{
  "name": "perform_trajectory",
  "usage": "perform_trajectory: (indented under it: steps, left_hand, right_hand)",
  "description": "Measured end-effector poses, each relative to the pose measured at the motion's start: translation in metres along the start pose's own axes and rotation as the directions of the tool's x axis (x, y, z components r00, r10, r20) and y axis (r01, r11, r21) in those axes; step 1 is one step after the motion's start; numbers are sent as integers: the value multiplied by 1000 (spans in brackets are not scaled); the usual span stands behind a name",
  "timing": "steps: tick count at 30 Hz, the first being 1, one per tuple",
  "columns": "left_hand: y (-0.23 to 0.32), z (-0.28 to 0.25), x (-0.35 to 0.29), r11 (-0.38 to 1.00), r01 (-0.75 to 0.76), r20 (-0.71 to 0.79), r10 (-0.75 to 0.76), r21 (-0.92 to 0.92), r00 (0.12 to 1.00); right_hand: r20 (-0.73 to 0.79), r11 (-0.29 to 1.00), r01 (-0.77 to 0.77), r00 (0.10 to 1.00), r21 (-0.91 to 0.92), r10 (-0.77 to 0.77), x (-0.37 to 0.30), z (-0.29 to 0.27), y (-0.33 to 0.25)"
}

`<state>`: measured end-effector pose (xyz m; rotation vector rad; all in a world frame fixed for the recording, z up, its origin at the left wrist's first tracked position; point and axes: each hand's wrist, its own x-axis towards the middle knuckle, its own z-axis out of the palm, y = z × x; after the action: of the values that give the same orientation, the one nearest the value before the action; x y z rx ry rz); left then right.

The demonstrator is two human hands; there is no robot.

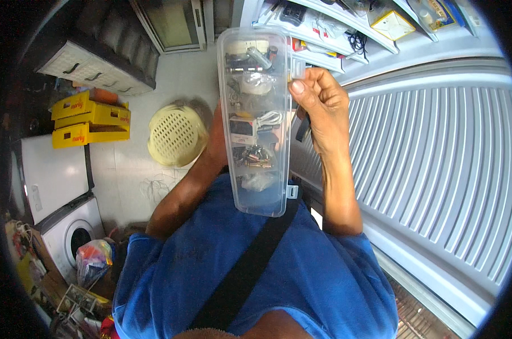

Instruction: The person manipulates a small white plastic component and a wire, then retrieves a red toolbox and a clear plastic container from a refrigerator. They open the container to access small parts and continue working on the wire and component on a metal table.

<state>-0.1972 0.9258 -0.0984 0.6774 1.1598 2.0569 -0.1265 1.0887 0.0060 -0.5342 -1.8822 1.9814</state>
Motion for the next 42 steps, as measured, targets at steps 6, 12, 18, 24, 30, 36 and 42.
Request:
perform_trajectory:
  steps: [6, 12, 18, 24, 30, 36, 42]
  left_hand:
    - [-3, -4, 7, 973, 143, -151, -171, -180, 974]
    - [-17, -16, 21, 995, -102, -167, 105, 22, 980]
    - [5, -9, 31, 939, -71, -168, 14, -338, 986]
    - [14, -2, 23, 951, -28, -203, -37, -308, 979]
    - [-23, -23, 16, 991, -111, -279, 129, 76, 952]
    - [-31, -23, 6, 983, -145, -278, 172, 115, 945]
    - [-27, -22, 2, 930, -118, -277, 222, 347, 935]
  right_hand:
    - [-65, 998, -32, 997, -55, 28, 18, 22, 11]
    - [127, 983, -138, 980, -121, 153, 24, 9, 25]
    - [228, 964, -157, 952, -216, 206, 11, -13, 43]
    - [409, 941, -269, 850, -206, 332, -21, -40, 62]
    - [470, 967, -188, 847, -174, 249, -38, -27, 59]
    - [407, 963, -226, 874, -146, 267, -55, -30, 73]
    - [377, 970, -217, 894, -109, 242, -66, -23, 74]
